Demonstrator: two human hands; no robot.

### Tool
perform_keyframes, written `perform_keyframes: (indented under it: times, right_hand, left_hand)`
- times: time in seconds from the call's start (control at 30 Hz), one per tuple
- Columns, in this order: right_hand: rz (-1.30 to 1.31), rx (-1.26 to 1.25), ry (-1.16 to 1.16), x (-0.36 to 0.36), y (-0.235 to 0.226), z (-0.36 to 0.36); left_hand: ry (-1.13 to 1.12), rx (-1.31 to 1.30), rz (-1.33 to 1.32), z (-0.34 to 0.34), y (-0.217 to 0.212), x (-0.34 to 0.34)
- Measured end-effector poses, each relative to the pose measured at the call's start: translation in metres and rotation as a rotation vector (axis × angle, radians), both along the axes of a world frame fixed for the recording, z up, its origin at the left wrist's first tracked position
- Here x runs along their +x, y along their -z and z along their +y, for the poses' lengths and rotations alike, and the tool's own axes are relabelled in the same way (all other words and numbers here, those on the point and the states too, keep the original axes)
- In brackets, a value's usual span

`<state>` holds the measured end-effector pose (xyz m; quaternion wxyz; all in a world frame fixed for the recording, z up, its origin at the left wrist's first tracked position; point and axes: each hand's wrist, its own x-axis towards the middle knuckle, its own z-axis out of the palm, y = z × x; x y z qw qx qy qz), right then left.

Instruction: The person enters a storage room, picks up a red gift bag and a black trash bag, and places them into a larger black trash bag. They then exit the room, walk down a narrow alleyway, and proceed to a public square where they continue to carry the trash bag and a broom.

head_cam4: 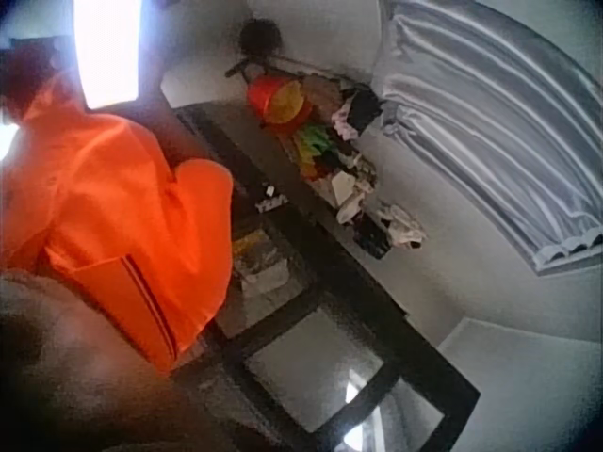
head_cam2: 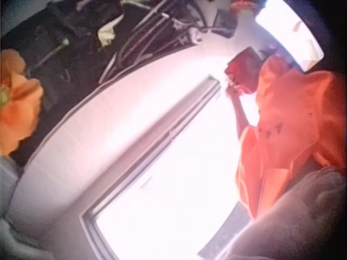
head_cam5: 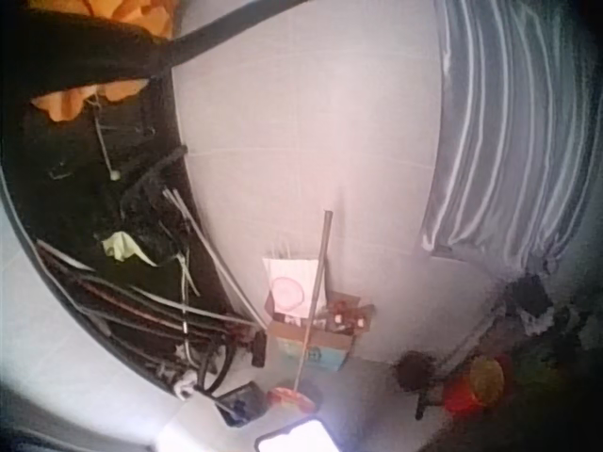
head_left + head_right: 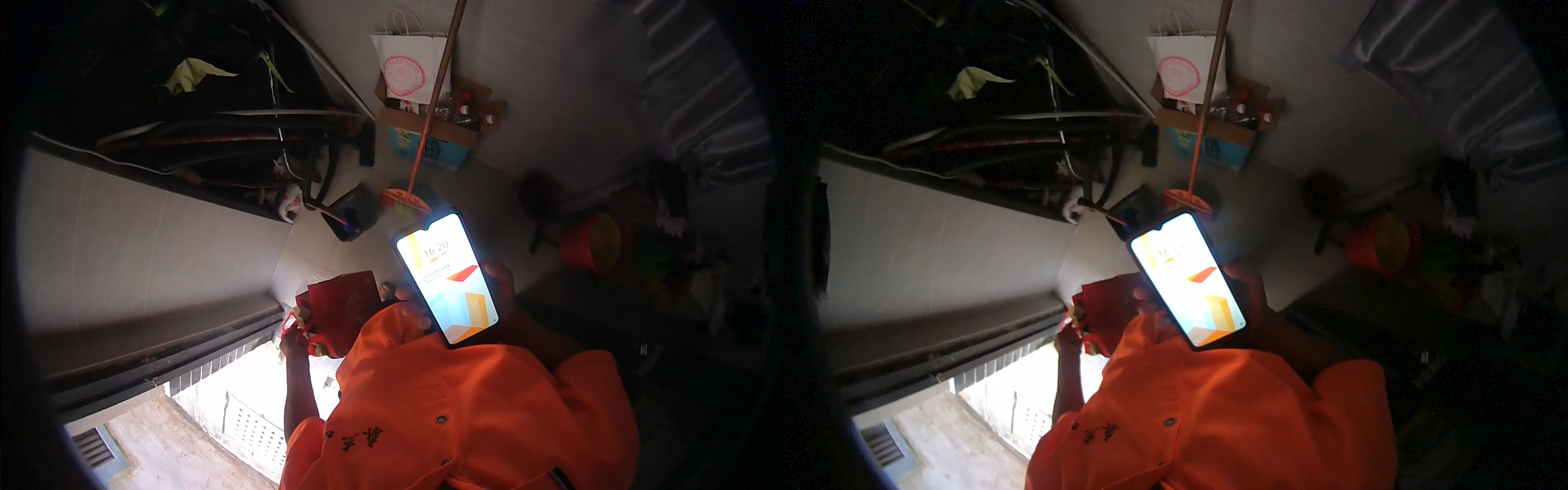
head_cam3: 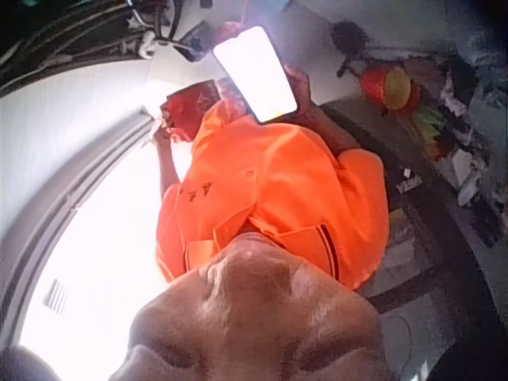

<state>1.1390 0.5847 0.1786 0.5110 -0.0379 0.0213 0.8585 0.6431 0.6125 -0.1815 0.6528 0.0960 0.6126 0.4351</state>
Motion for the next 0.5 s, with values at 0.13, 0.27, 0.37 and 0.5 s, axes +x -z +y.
perform_keyframes:
  times: [0.13, 0.27, 0.37, 0.5]
  right_hand:
    - [0.091, 0.03, 0.067, 0.002, 0.009, 0.0]
    - [-0.041, 0.037, 0.065, 0.024, 0.025, -0.007]
    - [-0.206, -0.063, 0.059, 0.056, 0.019, -0.014]
    - [-0.226, -0.149, -0.08, 0.097, 0.037, -0.023]
  left_hand:
    - [0.315, 0.237, 0.174, -0.001, 0.004, -0.003]
    - [0.137, 0.002, -0.108, 0.0, -0.034, 0.025]
    - [0.191, 0.09, -0.269, 0.002, -0.066, 0.047]
    - [0.761, 0.179, 0.615, -0.011, -0.016, -0.006]
